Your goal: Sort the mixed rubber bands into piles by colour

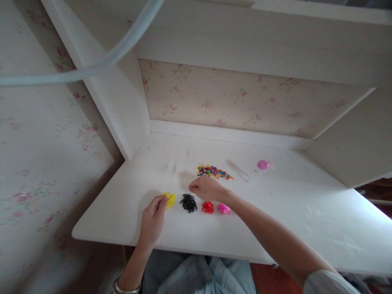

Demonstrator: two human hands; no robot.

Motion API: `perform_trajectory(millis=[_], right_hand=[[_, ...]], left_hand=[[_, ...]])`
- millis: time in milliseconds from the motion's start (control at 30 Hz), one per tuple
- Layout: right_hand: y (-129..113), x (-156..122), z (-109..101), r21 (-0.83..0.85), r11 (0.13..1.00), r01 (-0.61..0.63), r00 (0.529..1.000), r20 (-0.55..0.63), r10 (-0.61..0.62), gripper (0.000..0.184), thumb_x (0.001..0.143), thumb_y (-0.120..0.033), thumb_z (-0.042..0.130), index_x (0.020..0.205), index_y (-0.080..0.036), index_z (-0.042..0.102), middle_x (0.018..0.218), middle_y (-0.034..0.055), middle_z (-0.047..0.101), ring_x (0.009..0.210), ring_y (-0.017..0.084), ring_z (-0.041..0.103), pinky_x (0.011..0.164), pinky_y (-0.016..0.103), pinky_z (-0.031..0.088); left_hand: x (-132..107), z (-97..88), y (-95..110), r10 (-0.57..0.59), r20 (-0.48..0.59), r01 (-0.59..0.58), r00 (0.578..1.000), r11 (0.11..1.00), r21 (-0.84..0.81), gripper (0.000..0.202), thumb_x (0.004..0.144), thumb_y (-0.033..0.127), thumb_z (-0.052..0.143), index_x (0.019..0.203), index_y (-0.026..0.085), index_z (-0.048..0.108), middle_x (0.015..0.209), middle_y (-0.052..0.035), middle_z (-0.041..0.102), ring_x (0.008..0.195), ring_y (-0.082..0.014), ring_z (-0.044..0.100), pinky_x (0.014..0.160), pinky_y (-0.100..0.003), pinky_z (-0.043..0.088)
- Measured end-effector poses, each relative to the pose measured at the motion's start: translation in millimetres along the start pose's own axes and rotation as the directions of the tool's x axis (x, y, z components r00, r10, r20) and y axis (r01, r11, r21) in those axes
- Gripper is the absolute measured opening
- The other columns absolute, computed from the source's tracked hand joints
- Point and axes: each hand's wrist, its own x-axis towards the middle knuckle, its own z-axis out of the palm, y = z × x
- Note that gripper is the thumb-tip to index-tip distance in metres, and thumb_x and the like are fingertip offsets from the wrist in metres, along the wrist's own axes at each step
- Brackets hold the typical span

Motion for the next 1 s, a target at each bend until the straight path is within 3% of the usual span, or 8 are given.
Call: perform_trajectory(millis=[200,300,367,500,567,667,800,1000], right_hand=[[24,-33,-10,0.175,0.983,-0.046,0.978,-0.191,0.080,0.036,0.088,-0.032,0.036,0.075,-0.020,0.067,0.063,-0.0012,0.059,0.058,0.010,0.049,0.054,0.020,0.031],[55,-75,6,0.561,0.823,-0.089,0.872,-0.356,0.337,0.035,0.083,-0.046,0.045,0.086,-0.020,0.069,0.066,-0.0006,0.059,0.057,0.010,0.047,0.053,0.021,0.033],[82,-111,25,0.807,0.585,-0.080,0.660,-0.397,0.638,0.041,0.076,-0.051,0.054,0.094,-0.016,0.068,0.065,-0.0002,0.057,0.052,0.009,0.044,0.047,0.021,0.031],[131,-184,61,0.942,0.325,0.082,0.043,-0.329,0.943,0.052,0.065,-0.053,0.066,0.100,-0.014,0.066,0.052,-0.0058,0.044,0.043,0.006,0.034,0.040,0.021,0.025],[144,-210,73,0.951,0.301,0.071,-0.037,-0.299,0.953,0.057,0.063,-0.053,0.067,0.103,-0.013,0.066,0.053,-0.0048,0.047,0.043,0.006,0.035,0.039,0.021,0.025],[150,-225,82,0.944,0.330,-0.023,-0.021,-0.330,0.944,0.059,0.063,-0.056,0.065,0.104,-0.013,0.066,0.063,0.0003,0.058,0.048,0.009,0.043,0.043,0.021,0.032],[146,-219,83,0.910,0.370,-0.186,0.097,-0.358,0.929,0.058,0.067,-0.058,0.061,0.102,-0.013,0.068,0.086,0.0076,0.067,0.066,0.015,0.055,0.058,0.025,0.042],[147,-218,81,0.875,0.407,-0.262,0.164,-0.375,0.912,0.056,0.069,-0.059,0.057,0.099,-0.013,0.069,0.086,0.0087,0.069,0.075,0.019,0.058,0.068,0.028,0.043]], left_hand=[[0,-0.1,2,0.018,-0.009,-0.017,1.000,0.999,0.036,0.036,0.080,0.045,0.051,0.097,0.016,0.064,0.090,-0.0045,0.067,0.081,-0.0174,0.061,0.071,-0.026,0.048],[-1,-1.1,3,0.027,-0.005,-0.027,1.000,0.996,0.081,0.036,0.081,0.046,0.051,0.096,0.016,0.064,0.088,-0.0042,0.068,0.077,-0.0170,0.060,0.068,-0.025,0.048],[-2,-2.4,4,0.030,0.013,-0.031,0.999,0.993,0.113,0.035,0.081,0.045,0.050,0.097,0.017,0.065,0.086,-0.0035,0.067,0.073,-0.0159,0.060,0.065,-0.024,0.047],[-7,-4.1,4,0.014,0.010,-0.016,1.000,0.989,0.144,0.037,0.081,0.047,0.051,0.100,0.018,0.064,0.072,-0.0004,0.064,0.062,-0.0140,0.056,0.057,-0.022,0.044],[-8,-3.5,3,0.014,0.018,-0.017,1.000,0.985,0.172,0.038,0.081,0.048,0.050,0.101,0.018,0.064,0.066,0.0006,0.062,0.059,-0.0139,0.055,0.054,-0.022,0.043],[-8,-0.2,4,0.038,0.035,-0.045,0.999,0.974,0.224,0.036,0.082,0.047,0.049,0.098,0.018,0.064,0.073,-0.0011,0.065,0.064,-0.0150,0.057,0.058,-0.022,0.044],[-12,8.7,18,0.142,0.072,-0.159,0.987,0.909,0.386,0.030,0.083,0.044,0.047,0.089,0.020,0.064,0.079,-0.0027,0.068,0.066,-0.0156,0.061,0.059,-0.021,0.044],[-8,42.8,63,0.320,0.367,-0.482,0.873,0.678,0.555,0.028,0.087,0.039,0.042,0.091,0.024,0.064,0.073,-0.0011,0.069,0.064,-0.0142,0.061,0.060,-0.021,0.041]])
